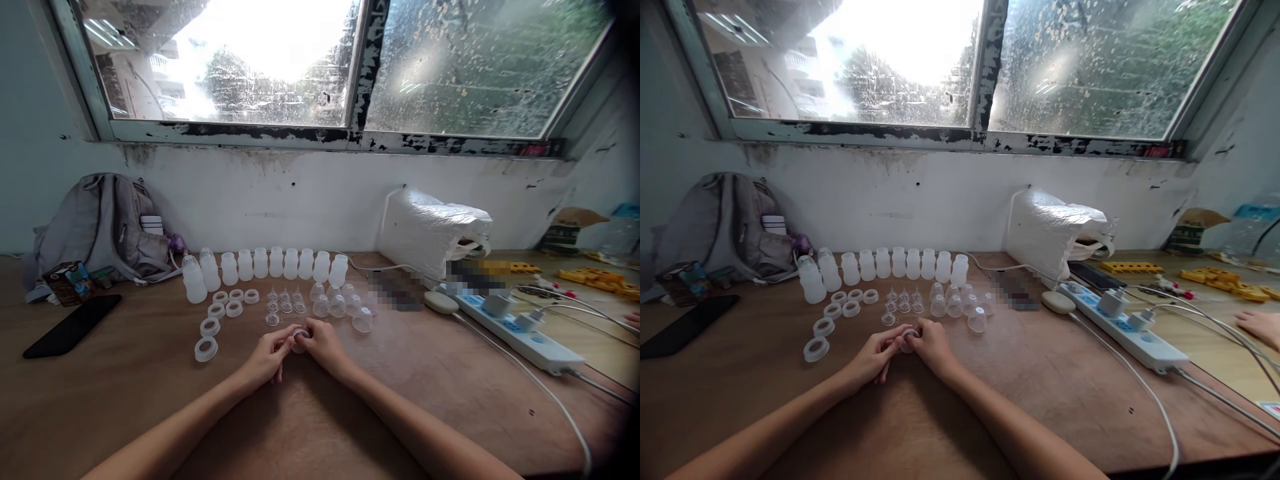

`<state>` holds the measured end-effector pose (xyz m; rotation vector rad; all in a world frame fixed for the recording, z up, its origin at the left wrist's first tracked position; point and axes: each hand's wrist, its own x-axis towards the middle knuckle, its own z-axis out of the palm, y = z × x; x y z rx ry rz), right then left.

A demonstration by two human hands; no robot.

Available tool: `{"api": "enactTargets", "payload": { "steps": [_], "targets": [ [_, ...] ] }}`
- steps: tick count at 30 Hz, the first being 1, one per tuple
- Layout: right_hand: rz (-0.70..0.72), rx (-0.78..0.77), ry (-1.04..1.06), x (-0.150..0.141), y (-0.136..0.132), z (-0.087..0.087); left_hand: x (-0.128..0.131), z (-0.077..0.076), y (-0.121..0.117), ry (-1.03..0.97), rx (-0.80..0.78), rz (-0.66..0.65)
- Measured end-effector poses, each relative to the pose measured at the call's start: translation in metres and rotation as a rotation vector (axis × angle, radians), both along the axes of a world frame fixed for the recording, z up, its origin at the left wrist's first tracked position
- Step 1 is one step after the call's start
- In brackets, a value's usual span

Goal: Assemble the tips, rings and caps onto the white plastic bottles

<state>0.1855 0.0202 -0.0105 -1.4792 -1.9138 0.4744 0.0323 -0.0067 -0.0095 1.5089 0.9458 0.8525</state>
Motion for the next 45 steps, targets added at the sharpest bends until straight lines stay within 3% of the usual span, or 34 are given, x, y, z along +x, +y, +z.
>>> {"api": "enactTargets", "payload": {
  "steps": [7, 13, 17, 23, 28, 37, 40, 45],
  "targets": [
    [-0.025, 0.069, -0.082, -0.002, -0.006, -0.002, -0.001, 0.002, 0.002, -0.029, -0.059, -0.02],
    [0.063, 0.103, -0.062, -0.001, -0.01, 0.001, -0.002, 0.002, 0.001, -0.103, -0.086, 0.008],
    [0.185, 0.132, 0.044, 0.001, -0.013, 0.007, -0.004, 0.004, 0.001, -0.161, -0.049, 0.096],
    [0.317, -0.085, 0.268, 0.002, -0.016, 0.016, -0.01, 0.003, 0.005, -0.175, 0.022, 0.22],
    [0.409, -0.029, 0.267, 0.003, -0.02, 0.02, -0.01, 0.008, 0.002, -0.135, 0.125, 0.147],
    [0.472, 0.001, 0.258, 0.006, -0.021, 0.015, -0.009, 0.008, 0.0, -0.22, 0.064, 0.106],
    [0.447, 0.026, 0.228, 0.005, -0.02, 0.012, -0.01, 0.007, 0.001, -0.194, 0.077, 0.087],
    [0.453, 0.043, 0.183, 0.005, -0.018, 0.007, -0.014, 0.011, 0.001, -0.01, 0.182, 0.178]
  ]
}}
